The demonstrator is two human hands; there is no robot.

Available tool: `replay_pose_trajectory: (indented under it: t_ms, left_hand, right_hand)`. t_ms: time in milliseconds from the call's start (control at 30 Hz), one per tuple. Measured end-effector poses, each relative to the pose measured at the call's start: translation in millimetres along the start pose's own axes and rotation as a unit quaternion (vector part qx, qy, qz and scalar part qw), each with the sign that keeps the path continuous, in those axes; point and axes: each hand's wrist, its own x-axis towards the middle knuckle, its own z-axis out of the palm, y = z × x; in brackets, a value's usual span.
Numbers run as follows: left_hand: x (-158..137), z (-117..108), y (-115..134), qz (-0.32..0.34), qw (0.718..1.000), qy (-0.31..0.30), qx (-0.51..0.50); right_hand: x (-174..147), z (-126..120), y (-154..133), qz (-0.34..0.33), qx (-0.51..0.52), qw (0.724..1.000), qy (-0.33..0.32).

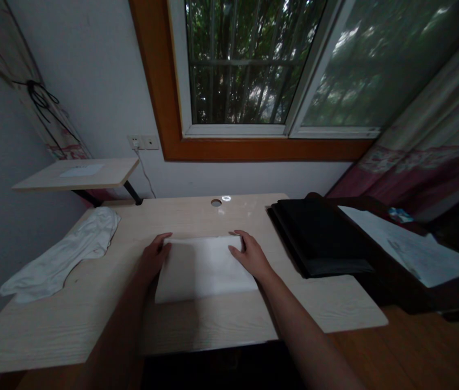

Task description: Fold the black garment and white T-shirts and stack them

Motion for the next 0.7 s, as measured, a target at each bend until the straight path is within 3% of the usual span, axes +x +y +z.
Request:
replay_pose_trajectory:
  t_ms: [300, 467, 600, 700]
  left_hand:
    - [1, 2, -7, 0.003, 1.0, -0.002, -0.001]
    - [2, 2, -10, -0.004, 1.0, -0.004, -0.006]
    - [3, 3, -9, -0.001, 1.0, -0.003, -0.006]
    - [2, 3, -8, 0.011, 1.0, 0.0, -0.025]
  right_hand:
    - [-2, -4, -5, -0.062, 0.011, 0.997, -0.043]
    - [-2, -5, -4, -0.054, 0.048, 0.997, -0.017]
    - [0, 0, 6, -0.008, 0.104, 0.994, 0.022]
    - [2, 3, 12, 0.067, 0.129, 0.989, -0.005]
